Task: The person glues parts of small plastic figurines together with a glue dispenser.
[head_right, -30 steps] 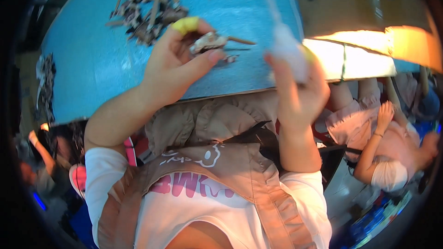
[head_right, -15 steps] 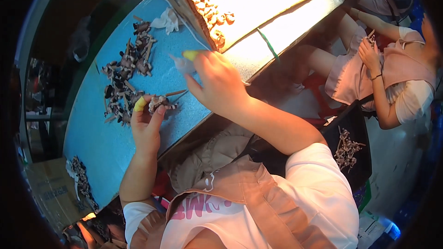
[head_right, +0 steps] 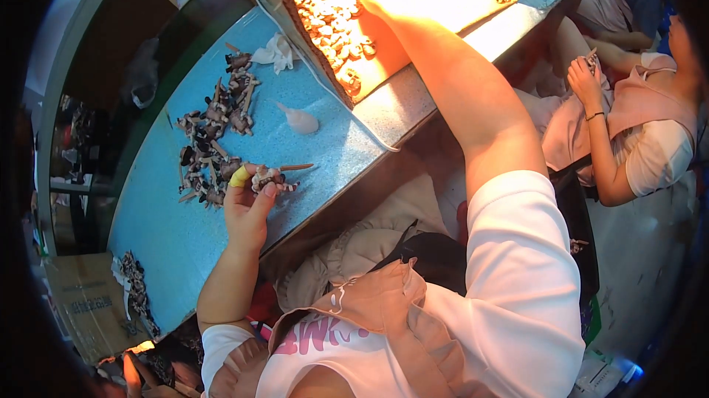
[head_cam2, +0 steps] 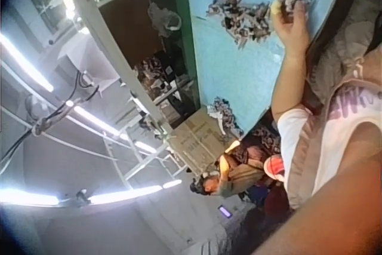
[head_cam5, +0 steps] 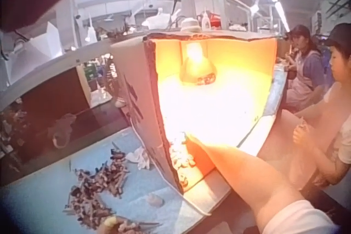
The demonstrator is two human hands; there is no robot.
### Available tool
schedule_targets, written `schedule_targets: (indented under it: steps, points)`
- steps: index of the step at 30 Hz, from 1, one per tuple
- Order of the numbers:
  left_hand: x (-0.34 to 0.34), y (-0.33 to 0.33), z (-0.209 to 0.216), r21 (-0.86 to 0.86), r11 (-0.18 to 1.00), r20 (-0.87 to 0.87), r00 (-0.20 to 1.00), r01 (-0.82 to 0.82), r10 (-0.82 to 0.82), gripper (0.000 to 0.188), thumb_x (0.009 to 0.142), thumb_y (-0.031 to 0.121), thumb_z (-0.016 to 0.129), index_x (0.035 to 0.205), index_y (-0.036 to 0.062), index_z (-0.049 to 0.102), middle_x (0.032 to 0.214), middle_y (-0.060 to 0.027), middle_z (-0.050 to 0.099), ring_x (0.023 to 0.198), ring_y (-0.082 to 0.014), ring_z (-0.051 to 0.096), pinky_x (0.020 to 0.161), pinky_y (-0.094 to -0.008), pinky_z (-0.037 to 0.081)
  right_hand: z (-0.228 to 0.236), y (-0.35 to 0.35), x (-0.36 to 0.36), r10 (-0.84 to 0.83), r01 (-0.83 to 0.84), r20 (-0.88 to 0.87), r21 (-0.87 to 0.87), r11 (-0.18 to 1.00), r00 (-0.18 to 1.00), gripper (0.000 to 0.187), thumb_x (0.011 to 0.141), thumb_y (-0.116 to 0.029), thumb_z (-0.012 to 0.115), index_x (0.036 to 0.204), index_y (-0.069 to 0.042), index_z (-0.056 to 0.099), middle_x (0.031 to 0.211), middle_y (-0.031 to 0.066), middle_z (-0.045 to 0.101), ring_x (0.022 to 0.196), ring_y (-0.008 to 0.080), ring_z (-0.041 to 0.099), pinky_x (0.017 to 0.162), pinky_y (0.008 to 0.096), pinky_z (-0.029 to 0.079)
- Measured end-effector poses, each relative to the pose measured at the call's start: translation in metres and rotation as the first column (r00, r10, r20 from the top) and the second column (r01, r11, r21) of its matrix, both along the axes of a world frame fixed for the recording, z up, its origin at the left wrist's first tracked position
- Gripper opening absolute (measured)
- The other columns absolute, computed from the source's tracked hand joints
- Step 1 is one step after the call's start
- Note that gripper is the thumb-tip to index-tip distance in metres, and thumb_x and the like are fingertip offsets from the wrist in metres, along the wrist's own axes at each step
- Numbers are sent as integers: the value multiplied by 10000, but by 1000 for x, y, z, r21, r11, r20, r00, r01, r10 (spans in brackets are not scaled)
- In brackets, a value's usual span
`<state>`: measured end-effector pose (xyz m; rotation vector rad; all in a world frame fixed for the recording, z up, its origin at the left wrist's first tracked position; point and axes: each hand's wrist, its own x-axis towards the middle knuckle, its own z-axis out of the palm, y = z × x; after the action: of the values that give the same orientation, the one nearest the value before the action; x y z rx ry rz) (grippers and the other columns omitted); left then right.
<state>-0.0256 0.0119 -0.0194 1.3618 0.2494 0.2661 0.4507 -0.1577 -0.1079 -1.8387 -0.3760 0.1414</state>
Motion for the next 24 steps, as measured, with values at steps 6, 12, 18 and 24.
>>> schedule_targets:
  steps: [6, 12, 18, 24]
  points:
    - [-10, -1, 10, -76, 995, 71, 995, 71, -65, 337, 840, -28, 590, 1155, 9, 477, 1067, -103, 575, 942, -159, 570, 826, -285, 469, 100, -55, -163, 31, -84, 376, 125, 989, 926, 266, 841, -158, 610, 1041, 11, 567, 844, 102, 655, 837, 193, 627, 739, 301, 503]
    - [-6, -8, 16, -292, 940, 139, 980, 175, -139, 341, 857, 2, 580, 1173, 21, 453, 1056, -99, 580, 956, -165, 569, 780, -286, 490, 125, -50, -321, 16, -160, 355, 381, 911, 935, 108, 898, -39, 518, 977, 21, 560, 835, 110, 599, 733, 174, 576, 721, 308, 507]
    - [-5, -5, 16, -168, 959, 4, 973, 230, -233, 344, 855, -23, 582, 1174, -8, 455, 1090, -100, 562, 988, -146, 567, 831, -277, 494, 116, -25, -391, 365, -385, 123, 344, 856, 923, 253, 827, 44, 577, 1078, 42, 552, 966, 141, 601, 847, 210, 603, 791, 321, 492]
    - [-16, -7, 17, 20, 973, -60, 972, 230, -228, 347, 831, -27, 619, 1149, -2, 482, 1039, -61, 565, 936, -115, 567, 801, -240, 485, 121, 5, -387, 369, -486, 415, 225, 844, 832, 224, 793, 35, 632, 1012, 38, 585, 942, 135, 580, 804, 185, 576, 705, 289, 481]
